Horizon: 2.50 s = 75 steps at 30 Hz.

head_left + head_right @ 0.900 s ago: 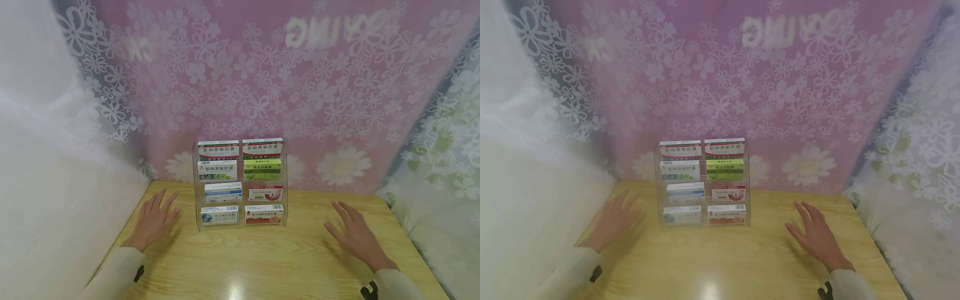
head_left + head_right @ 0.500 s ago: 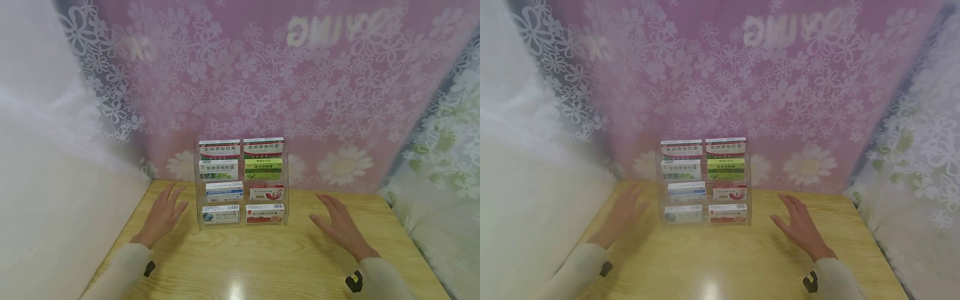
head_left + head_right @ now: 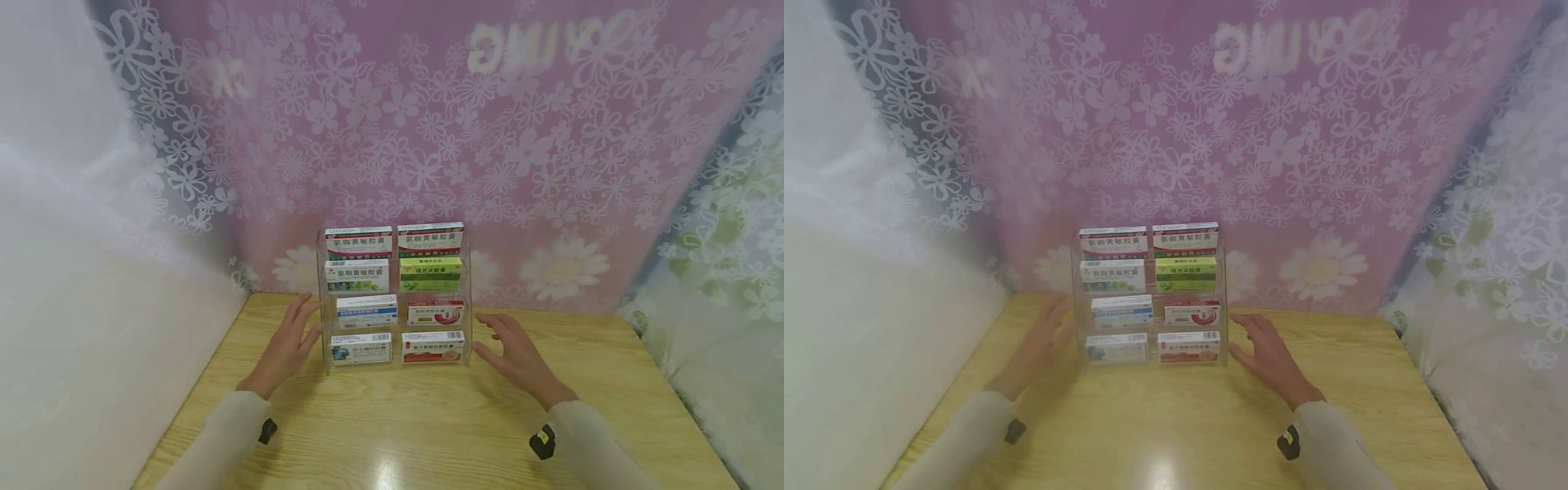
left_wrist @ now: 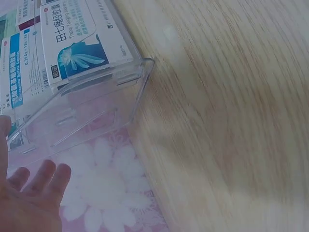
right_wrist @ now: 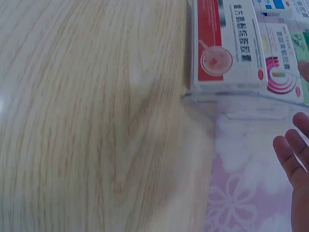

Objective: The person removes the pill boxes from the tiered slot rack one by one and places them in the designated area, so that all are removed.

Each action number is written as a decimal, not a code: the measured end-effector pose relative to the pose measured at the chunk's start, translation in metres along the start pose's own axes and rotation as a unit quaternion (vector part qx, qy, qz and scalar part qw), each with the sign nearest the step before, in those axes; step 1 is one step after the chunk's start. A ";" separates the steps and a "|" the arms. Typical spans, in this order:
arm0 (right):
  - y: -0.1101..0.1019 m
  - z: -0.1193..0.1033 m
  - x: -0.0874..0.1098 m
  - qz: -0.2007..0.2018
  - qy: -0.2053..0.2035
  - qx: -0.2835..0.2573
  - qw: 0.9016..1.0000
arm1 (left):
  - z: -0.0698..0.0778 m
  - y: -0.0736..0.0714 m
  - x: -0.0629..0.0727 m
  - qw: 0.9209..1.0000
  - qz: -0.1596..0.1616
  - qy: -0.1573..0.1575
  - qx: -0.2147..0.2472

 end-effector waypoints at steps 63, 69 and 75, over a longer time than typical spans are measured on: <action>-0.055 0.041 0.041 0.075 0.126 -0.157 0.977 | -0.008 0.028 -0.006 0.993 0.026 -0.013 0.118; -0.047 0.079 0.062 0.049 0.175 -0.171 0.968 | -0.007 0.027 -0.006 0.993 0.025 -0.013 0.114; -0.024 0.110 0.076 0.018 0.223 -0.193 0.955 | -0.006 0.028 -0.006 0.993 0.026 -0.014 0.114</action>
Point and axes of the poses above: each hand's wrist, its own x-axis away from the middle knuckle, its own y-axis out of the palm, z = x × y, the point moved 4 cm from there along -x, towards the middle knuckle, and after that the axes turned 10 degrees about -z, right-handed, at the moved point
